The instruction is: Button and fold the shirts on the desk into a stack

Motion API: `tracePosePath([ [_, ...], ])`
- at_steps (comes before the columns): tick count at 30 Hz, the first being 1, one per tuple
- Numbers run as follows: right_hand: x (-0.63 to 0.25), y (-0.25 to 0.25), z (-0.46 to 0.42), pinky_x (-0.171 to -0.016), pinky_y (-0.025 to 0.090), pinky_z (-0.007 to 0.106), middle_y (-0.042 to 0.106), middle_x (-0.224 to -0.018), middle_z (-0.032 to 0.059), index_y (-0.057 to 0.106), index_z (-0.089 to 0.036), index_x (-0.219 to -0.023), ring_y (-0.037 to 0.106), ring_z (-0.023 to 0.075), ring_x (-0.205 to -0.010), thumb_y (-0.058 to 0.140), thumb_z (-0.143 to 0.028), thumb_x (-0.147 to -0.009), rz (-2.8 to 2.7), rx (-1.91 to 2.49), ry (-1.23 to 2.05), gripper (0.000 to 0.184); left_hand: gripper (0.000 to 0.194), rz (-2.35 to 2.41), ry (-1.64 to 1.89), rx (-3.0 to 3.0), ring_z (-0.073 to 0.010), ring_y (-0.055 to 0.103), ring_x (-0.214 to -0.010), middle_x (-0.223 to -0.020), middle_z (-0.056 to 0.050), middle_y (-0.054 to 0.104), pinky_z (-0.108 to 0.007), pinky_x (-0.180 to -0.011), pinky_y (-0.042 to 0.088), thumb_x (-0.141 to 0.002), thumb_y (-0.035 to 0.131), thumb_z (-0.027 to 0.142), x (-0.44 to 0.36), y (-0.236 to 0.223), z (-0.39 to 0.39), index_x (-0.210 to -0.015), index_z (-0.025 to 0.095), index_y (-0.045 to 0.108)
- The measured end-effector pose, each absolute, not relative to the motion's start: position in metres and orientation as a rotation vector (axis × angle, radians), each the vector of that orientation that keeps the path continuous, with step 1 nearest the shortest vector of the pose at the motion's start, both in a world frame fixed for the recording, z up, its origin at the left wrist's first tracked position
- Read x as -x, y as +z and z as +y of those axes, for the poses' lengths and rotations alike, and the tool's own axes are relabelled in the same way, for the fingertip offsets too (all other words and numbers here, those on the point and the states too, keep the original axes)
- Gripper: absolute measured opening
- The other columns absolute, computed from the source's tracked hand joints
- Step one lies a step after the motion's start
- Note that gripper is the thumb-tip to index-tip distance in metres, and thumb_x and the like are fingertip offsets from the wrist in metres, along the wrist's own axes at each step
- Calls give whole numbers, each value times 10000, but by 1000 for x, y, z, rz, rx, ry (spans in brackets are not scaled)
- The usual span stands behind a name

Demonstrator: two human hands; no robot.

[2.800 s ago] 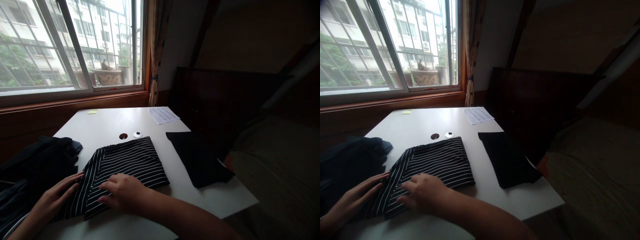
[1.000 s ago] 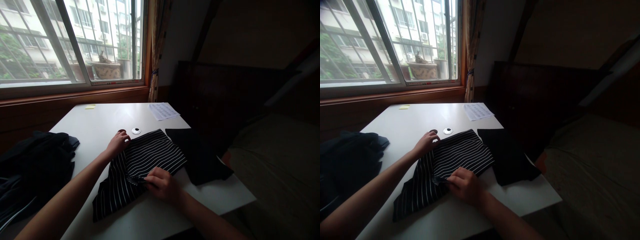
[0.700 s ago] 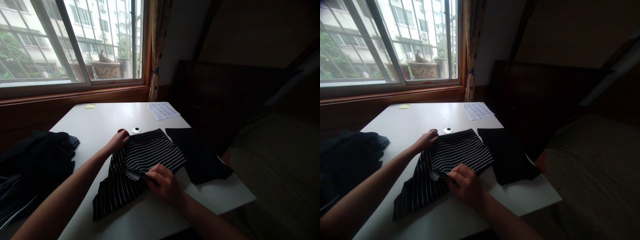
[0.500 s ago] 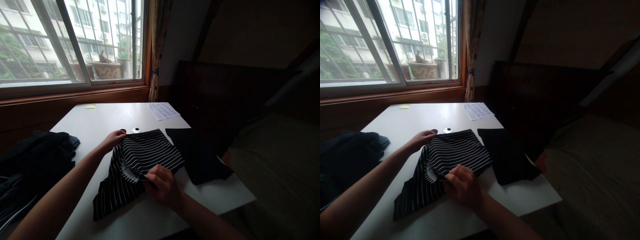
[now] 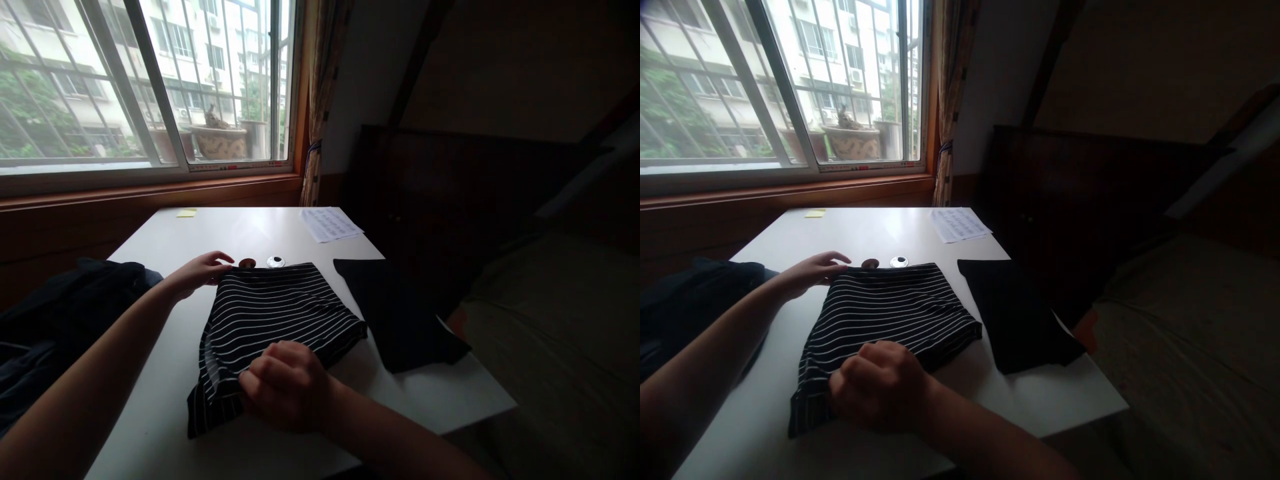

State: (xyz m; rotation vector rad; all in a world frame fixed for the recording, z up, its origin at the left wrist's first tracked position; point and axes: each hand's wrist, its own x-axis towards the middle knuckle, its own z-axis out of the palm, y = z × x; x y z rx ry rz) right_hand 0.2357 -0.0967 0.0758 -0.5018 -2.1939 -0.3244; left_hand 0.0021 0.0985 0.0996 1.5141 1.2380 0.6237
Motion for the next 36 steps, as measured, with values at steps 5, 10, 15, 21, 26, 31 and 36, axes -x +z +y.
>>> tracePosePath([
  [5, -207, 65, -104, -459, 316, 273, 550, -723, -12, 615, -143, -802, 477, 117, -603, 570, -168, -913, -2313, 430, -354, 123, 587, 1251, 541, -1545, -212, 681, -833, -901, -52, 715, -326, -741, 546, -704, 784, 547, 25, 88, 101, -1139, 187, 624],
  [10, -199, 40, -106, -436, 284, 265, 507, -709, -9, 581, -152, -753, 455, 122, -580, 547, -163, -928, -2388, 392, -352, 178, 606, 1311, 514, -1466, -236, 687, -822, -864, -64, 708, -332, -725, 557, -652, 803, 569, 26, 52, 95, -1067, 158, 638],
  [15, -206, 42, -101, -452, 311, 266, 523, -742, -5, 587, -142, -813, 482, 124, -603, 517, -151, -938, -2423, 439, -359, 143, 646, 1306, 555, -1408, -209, 668, -804, -882, -56, 693, -284, -669, 532, -661, 788, 576, 17, 42, 90, -1126, 166, 608],
  [21, -198, 42, -102, -489, 349, 270, 551, -768, -7, 590, -159, -869, 517, 128, -636, 534, -191, -942, -2474, 499, -329, 98, 647, 1380, 585, -1500, -229, 668, -810, -942, -75, 655, -324, -681, 550, -707, 720, 596, 22, 36, 94, -1163, 160, 575],
  [26, -242, 37, -105, -631, 476, 287, 621, -801, 13, 600, -178, -947, 568, 153, -711, 564, -364, -945, -2414, 686, -78, 189, 481, 1524, 666, -2133, -314, 659, -987, -1150, -133, 605, -452, -872, 542, -821, 591, 555, 17, 30, 61, -1140, 197, 632],
  [31, -350, 35, -106, -940, 488, 413, 640, -1066, 78, 592, -194, -1128, 593, 226, -1015, 560, -107, -860, -2100, 1245, -1, 284, 375, 1188, 514, -2538, -286, 631, -1101, -1246, -88, 633, -430, -928, 552, -942, 502, 515, -9, 41, -31, -1215, 297, 639],
  [36, -409, 12, -102, -962, 489, 499, 604, -1161, 114, 580, -199, -1185, 563, 304, -1081, 682, -114, -779, -2105, 1595, -178, 427, 783, 992, 240, -2827, -364, 423, -1398, -1557, -49, 421, -540, -1086, 460, -871, 584, 607, -21, 18, -95, -1550, 376, 268],
])
